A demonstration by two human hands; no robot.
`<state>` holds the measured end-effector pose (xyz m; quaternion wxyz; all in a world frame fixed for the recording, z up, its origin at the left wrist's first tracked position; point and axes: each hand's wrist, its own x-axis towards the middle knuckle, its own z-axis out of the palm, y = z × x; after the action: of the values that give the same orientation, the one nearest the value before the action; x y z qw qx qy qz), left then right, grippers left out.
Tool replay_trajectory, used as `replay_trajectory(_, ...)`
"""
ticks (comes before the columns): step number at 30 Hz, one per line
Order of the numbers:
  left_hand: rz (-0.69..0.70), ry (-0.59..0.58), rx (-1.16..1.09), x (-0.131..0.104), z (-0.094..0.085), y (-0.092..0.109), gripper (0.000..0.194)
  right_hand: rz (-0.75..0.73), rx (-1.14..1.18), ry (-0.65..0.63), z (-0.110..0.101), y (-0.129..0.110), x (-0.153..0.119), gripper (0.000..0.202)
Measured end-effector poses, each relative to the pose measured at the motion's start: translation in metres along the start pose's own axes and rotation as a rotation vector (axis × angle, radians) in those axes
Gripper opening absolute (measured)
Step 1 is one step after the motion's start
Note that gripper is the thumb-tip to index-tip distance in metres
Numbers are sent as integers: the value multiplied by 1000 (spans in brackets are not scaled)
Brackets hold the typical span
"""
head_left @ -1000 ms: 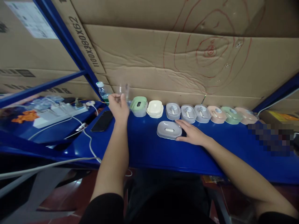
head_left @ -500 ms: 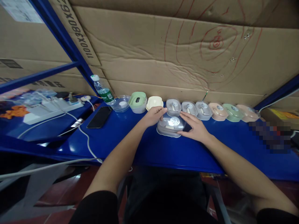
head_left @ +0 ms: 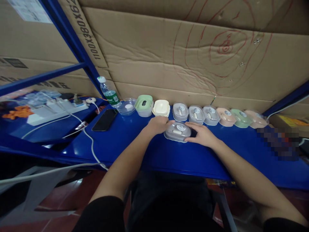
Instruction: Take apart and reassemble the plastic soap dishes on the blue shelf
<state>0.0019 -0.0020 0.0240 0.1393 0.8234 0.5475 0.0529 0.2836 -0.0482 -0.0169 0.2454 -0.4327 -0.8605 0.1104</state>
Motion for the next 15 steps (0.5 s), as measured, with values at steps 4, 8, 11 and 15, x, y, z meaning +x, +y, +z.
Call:
replay_trajectory(4, 4, -8, 3, -3, -4, -1, 57, -20, -28, -28, 1, 1, -1, 85)
replay_trajectory(8, 4, -4, 23, -3, -3, -2, 57, -30, -45, -38, 1, 4, -2, 85)
replay_trajectory(11, 25, 13, 62, -4, 2, 3, 60, -32, -110, -55, -7, 0, -3, 89)
replay_trajectory(15, 72, 34, 66, -7, 15, 17, 65, -103, -250, -37, -18, -16, -2, 98)
